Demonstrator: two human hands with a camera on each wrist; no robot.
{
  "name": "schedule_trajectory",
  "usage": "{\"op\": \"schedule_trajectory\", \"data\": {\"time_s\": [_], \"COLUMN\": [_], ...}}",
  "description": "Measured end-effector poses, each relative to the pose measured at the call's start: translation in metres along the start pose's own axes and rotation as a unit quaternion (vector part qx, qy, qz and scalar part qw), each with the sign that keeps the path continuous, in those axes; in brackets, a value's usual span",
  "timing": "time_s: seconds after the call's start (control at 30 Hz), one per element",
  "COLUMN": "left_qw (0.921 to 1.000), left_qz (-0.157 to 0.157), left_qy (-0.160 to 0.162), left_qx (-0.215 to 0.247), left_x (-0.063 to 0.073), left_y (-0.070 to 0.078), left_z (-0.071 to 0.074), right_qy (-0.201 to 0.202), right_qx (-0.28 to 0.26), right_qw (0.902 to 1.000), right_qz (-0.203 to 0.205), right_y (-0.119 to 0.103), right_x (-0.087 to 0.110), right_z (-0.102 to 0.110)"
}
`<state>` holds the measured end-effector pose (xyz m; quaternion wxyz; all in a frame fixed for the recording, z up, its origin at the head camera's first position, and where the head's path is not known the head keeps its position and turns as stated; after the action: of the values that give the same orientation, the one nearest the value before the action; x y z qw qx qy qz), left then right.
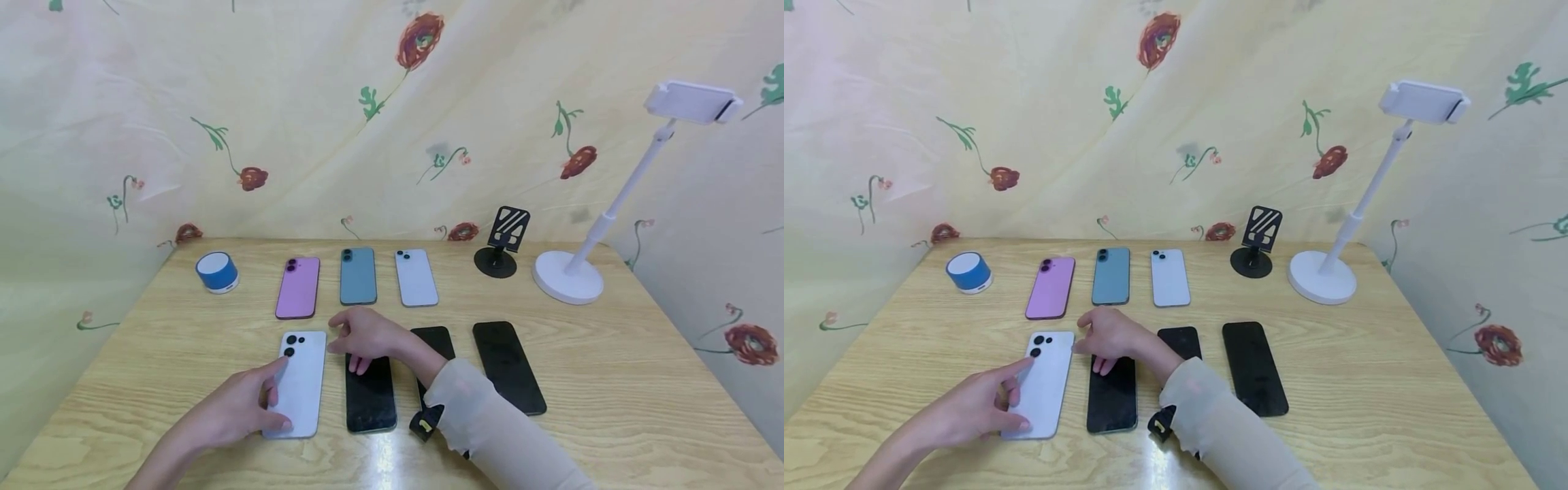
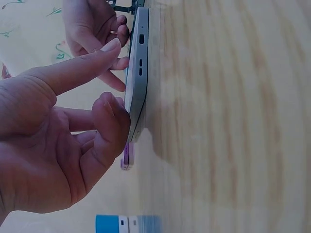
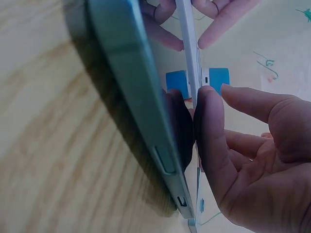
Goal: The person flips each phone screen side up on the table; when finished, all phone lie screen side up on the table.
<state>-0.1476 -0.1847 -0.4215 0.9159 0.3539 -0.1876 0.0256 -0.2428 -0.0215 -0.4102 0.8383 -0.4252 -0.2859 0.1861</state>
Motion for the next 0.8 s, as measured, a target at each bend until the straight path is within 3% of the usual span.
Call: {"op": "schedule_trajectory", "data": {"time_s": [0.5,0.8], "left_qw": [0.9999,0.9999], "left_qz": [0.007,0.008], "left_qy": [0.002,0.007], "left_qx": [-0.014,0.001], "left_x": [0.005,0.005], "left_y": [-0.006,-0.011], "left_z": [0.0,0.003], "right_qy": [0.007,0.01], "right_qx": [0.086,0.1], "right_qw": [0.9961,0.9947], "right_qz": [0.02,0.02], "right_y": [-0.008,-0.009], "right_x": [-0.005,-0.006], "right_z": [-0.007,-0.008]}}
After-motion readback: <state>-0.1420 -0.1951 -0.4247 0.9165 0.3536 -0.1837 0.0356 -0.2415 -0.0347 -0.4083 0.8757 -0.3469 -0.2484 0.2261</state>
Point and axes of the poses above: each hand's wrist, its own x-axis away from the middle knuckle, its own z-axis out of the back of the hand, y = z × x, the point moved 9 cm from there along -x, towards the middle knuckle, and after that the axes turned 4 degrees about y, right-handed, at the moved point
